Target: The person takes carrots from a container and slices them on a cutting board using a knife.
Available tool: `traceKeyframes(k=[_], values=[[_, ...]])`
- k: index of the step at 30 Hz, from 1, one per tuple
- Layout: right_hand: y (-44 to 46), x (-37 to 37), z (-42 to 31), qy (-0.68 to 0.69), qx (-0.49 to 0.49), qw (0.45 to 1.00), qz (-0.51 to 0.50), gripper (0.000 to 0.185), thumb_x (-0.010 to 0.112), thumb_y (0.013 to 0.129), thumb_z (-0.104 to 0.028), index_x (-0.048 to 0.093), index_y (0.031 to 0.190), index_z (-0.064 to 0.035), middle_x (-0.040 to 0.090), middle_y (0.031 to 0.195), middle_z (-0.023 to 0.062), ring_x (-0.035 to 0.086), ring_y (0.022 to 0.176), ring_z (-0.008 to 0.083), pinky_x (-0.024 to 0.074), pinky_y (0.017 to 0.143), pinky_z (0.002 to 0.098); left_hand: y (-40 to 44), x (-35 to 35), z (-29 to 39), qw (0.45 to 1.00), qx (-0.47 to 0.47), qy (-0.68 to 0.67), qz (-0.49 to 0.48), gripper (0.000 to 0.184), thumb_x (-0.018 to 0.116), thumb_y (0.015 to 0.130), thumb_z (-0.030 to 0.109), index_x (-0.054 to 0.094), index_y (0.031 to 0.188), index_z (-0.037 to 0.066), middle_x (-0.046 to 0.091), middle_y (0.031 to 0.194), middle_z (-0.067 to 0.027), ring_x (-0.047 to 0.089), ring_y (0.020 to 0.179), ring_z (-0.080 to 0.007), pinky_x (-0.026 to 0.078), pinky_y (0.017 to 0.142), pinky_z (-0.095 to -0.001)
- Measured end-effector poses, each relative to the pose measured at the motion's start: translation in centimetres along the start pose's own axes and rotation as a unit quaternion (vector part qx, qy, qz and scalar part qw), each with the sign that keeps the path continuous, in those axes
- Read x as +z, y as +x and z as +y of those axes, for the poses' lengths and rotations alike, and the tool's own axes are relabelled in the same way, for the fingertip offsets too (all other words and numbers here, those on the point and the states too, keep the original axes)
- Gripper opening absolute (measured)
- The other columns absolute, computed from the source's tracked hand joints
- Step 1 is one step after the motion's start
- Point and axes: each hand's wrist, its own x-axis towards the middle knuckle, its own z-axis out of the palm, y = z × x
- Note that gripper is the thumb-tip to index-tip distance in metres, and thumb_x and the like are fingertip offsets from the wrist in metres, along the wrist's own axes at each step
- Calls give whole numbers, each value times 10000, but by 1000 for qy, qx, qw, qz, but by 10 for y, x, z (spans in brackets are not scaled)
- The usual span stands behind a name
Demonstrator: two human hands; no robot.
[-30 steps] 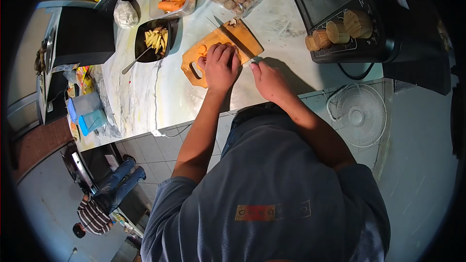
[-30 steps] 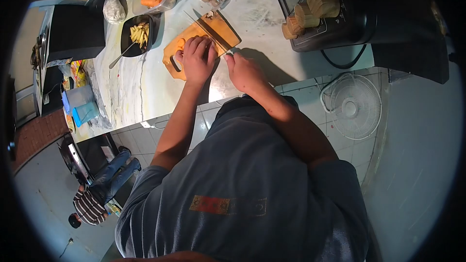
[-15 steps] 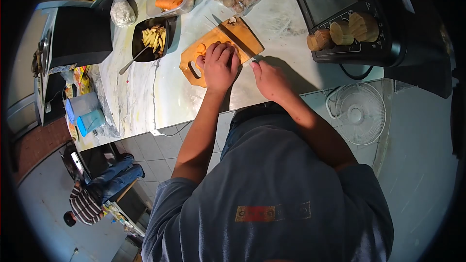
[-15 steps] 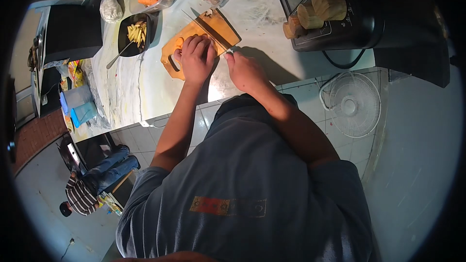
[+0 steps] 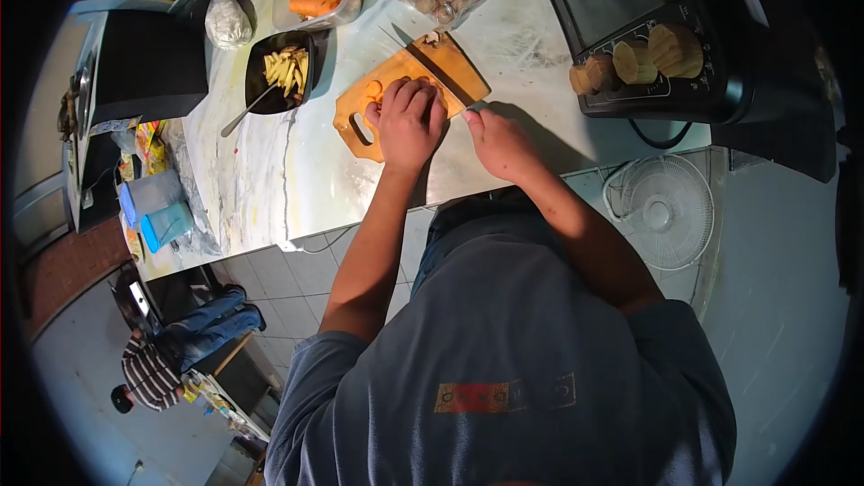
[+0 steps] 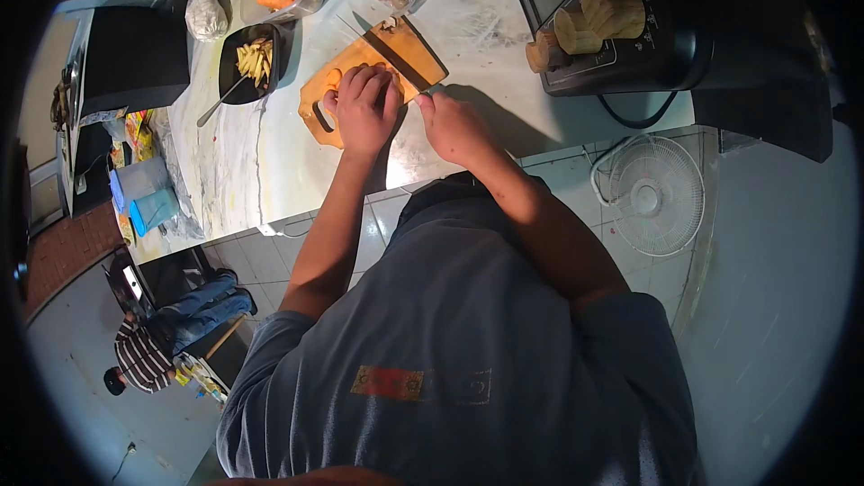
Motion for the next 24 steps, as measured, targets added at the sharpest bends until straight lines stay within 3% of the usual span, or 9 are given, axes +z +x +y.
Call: traceKeyframes(k=[12, 24], values=[[-19, -2, -2, -61, 7, 997, 44, 435, 393, 1007, -412, 576, 984, -18, 661, 897, 264, 612, 895, 476, 466, 813, 552, 1, -2, -2, 1000, -15, -18, -20, 148, 704, 820, 221, 700, 936, 128, 671, 993, 20, 585, 1030, -172, 297, 818, -430], [-13, 5, 2, -21, -37, 998, 53, 467, 374, 1009, -418, 584, 942, -7, 652, 873, 276, 602, 888, 486, 460, 810, 555, 1, -4, -2, 1000, -1, -10, 2, 127, 717, 812, 215, 715, 901, 124, 669, 973, 22, 591, 1016, -164, 305, 822, -400]])
